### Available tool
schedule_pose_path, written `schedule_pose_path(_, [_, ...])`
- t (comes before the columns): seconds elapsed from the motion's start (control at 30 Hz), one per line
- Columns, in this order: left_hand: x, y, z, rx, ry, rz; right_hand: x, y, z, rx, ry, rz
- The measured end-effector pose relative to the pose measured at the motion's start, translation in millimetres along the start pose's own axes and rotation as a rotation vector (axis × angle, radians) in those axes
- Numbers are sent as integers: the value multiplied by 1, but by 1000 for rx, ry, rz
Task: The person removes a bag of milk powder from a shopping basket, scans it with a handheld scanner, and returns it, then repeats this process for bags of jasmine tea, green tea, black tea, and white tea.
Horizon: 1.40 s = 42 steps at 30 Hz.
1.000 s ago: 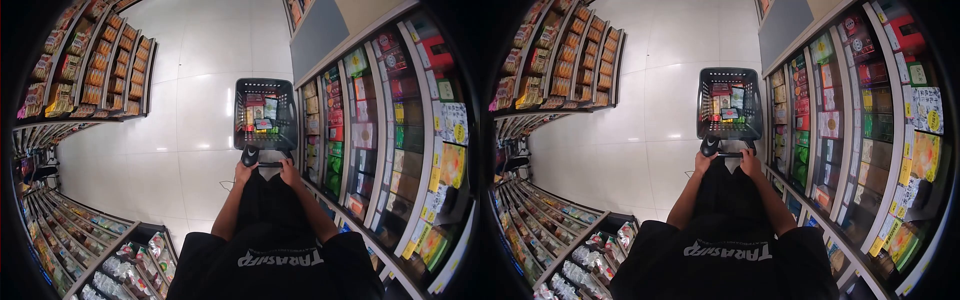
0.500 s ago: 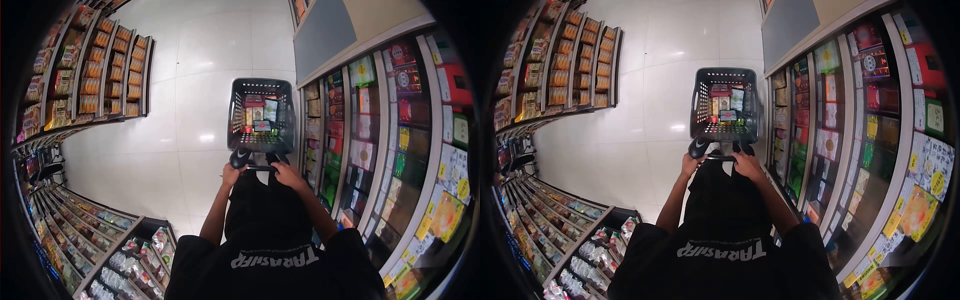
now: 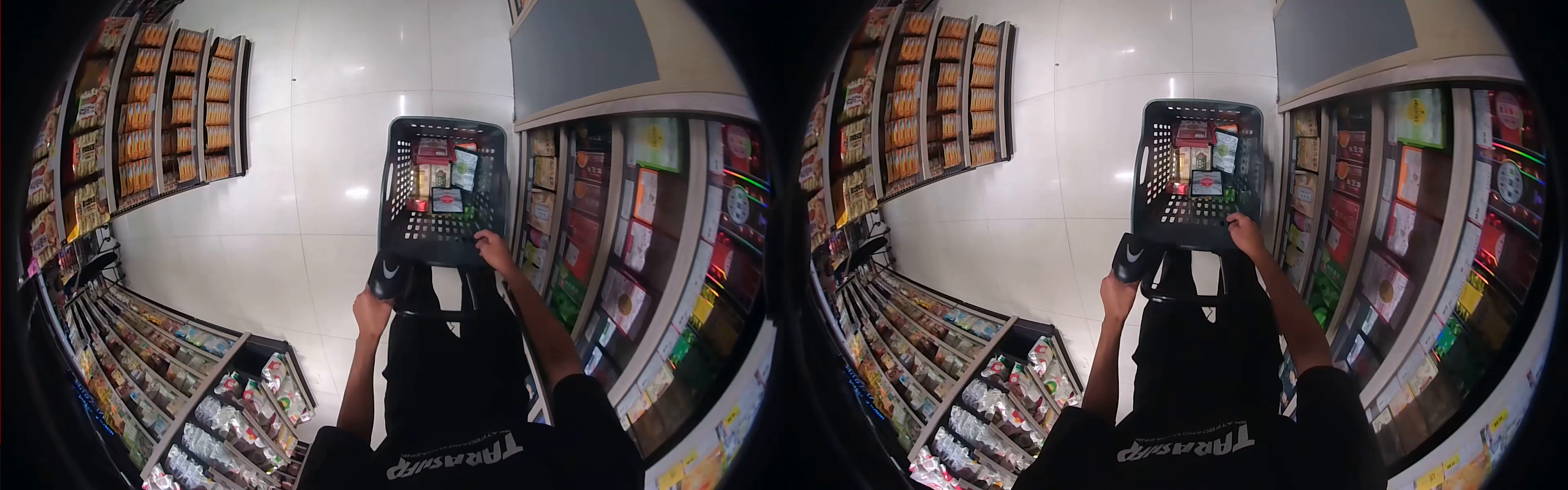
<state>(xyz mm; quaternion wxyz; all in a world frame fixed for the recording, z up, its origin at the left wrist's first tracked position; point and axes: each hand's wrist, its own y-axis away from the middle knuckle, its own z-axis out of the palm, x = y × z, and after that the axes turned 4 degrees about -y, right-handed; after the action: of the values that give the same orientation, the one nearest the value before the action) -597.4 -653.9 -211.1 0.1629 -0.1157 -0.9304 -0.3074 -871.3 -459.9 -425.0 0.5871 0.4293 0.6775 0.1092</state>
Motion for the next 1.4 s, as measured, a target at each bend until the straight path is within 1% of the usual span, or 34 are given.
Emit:
schedule_pose_path(0.1, [9,-20,9,-52,23,-7,6,-59,13,-73,-430,411])
schedule_pose_path(0.17, [-1,-31,23,-72,29,-1,34,-105,39,22,-503,425])
schedule_pose_path(0.2, [-8,-34,29,-59,103,13,52,-122,55,67,-538,440])
schedule_pose_path(0.3, [-20,-47,40,-100,172,28,83,-170,93,142,-584,646])
schedule_pose_path(0.33, [-20,-53,44,-122,236,32,105,-188,108,110,-647,746])
schedule_pose_path(0.43, [-28,-67,58,-148,312,72,163,-226,161,245,-948,904])
schedule_pose_path(0.53, [-38,-76,62,-208,347,22,202,-258,189,331,-1169,1006])
schedule_pose_path(0.6, [-47,-78,65,-211,338,-17,214,-270,200,541,-1183,1056])
schedule_pose_path(0.63, [-49,-78,67,-157,368,-43,214,-273,202,649,-1188,1075])
schedule_pose_path(0.7, [-48,-74,68,-48,426,-91,201,-269,202,689,-1074,913])
schedule_pose_path(0.77, [-55,-69,62,-32,396,-131,163,-250,189,734,-957,749])
schedule_pose_path(0.8, [-54,-65,57,-30,410,-144,155,-239,179,760,-895,660])
schedule_pose_path(0.87, [-49,-59,46,-28,463,-163,136,-219,149,754,-652,424])
schedule_pose_path(0.9, [-46,-58,38,-26,502,-163,157,-215,143,718,-474,284])
schedule_pose_path(0.93, [-55,-51,31,-96,447,-144,158,-208,132,681,-295,147])
schedule_pose_path(0.97, [-51,-47,24,-80,470,-159,113,-186,111,636,-412,173])
schedule_pose_path(1.0, [-44,-44,15,-62,494,-172,40,-149,87,587,-529,193])
schedule_pose_path(1.03, [-34,-41,2,-44,519,-184,-7,-116,65,547,-611,182])
schedule_pose_path(1.07, [-17,-40,-16,-102,553,-174,-55,-84,44,506,-692,174])
schedule_pose_path(1.13, [21,-41,-59,-228,605,-158,-115,-22,16,448,-784,114])
schedule_pose_path(1.23, [32,-44,-93,-440,836,-173,-225,80,-24,398,-943,78])
schedule_pose_path(1.3, [50,-43,-115,-487,1021,-104,-259,135,-40,330,-939,15])
schedule_pose_path(1.33, [62,-39,-122,-500,1070,-94,-269,156,-49,294,-927,-27])
schedule_pose_path(1.37, [74,-31,-126,-540,1189,-91,-279,178,-56,260,-915,-63])
schedule_pose_path(1.4, [83,-24,-129,-561,1249,-62,-295,200,-60,279,-897,-51])
